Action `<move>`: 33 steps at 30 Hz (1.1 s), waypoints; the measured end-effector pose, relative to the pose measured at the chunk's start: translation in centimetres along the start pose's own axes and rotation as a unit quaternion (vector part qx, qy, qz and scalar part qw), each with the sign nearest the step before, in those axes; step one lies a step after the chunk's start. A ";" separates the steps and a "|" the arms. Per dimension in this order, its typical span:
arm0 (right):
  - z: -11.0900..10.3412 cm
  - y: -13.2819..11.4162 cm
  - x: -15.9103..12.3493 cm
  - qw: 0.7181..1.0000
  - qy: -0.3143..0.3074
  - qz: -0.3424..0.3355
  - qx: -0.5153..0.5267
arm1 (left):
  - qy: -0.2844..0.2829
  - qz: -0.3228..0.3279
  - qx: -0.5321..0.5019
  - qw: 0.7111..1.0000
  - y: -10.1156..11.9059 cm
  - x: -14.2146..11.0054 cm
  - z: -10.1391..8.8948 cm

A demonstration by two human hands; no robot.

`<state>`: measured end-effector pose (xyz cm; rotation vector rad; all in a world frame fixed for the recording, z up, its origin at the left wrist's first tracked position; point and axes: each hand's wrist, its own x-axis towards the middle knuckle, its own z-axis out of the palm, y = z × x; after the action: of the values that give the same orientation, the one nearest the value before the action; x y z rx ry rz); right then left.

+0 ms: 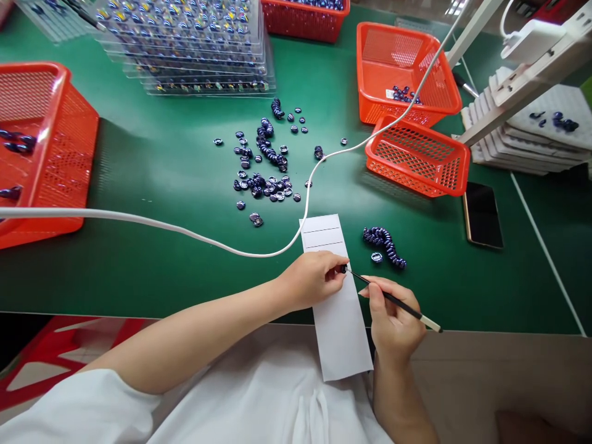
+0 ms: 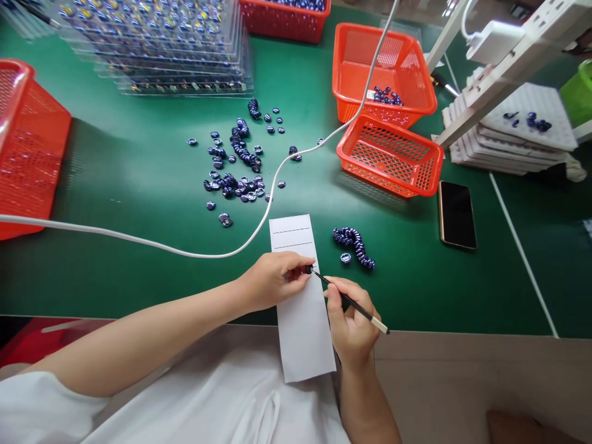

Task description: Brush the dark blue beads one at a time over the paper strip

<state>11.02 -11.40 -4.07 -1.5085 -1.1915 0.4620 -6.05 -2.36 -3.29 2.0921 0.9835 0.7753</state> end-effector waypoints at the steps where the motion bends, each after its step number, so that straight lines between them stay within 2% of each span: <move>1: 0.0 0.0 0.0 1.000 -0.001 0.000 -0.001 | -0.002 -0.002 0.001 1.000 0.0 0.0 0.0; 22: 0.1 -0.1 0.1 0.999 -0.004 -0.004 -0.044 | -0.014 -0.006 0.005 1.000 -0.1 0.0 0.0; 30: 0.1 0.1 0.3 0.998 -0.050 -0.041 -0.008 | -0.005 -0.001 0.010 1.000 -0.1 0.1 0.1; 33: 0.1 0.3 0.3 0.998 -0.043 -0.049 -0.009 | -0.001 0.000 0.015 1.000 0.0 0.1 0.1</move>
<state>11.22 -11.09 -4.23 -1.4507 -1.3335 0.4551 -5.90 -2.30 -3.32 2.1173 0.9994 0.7633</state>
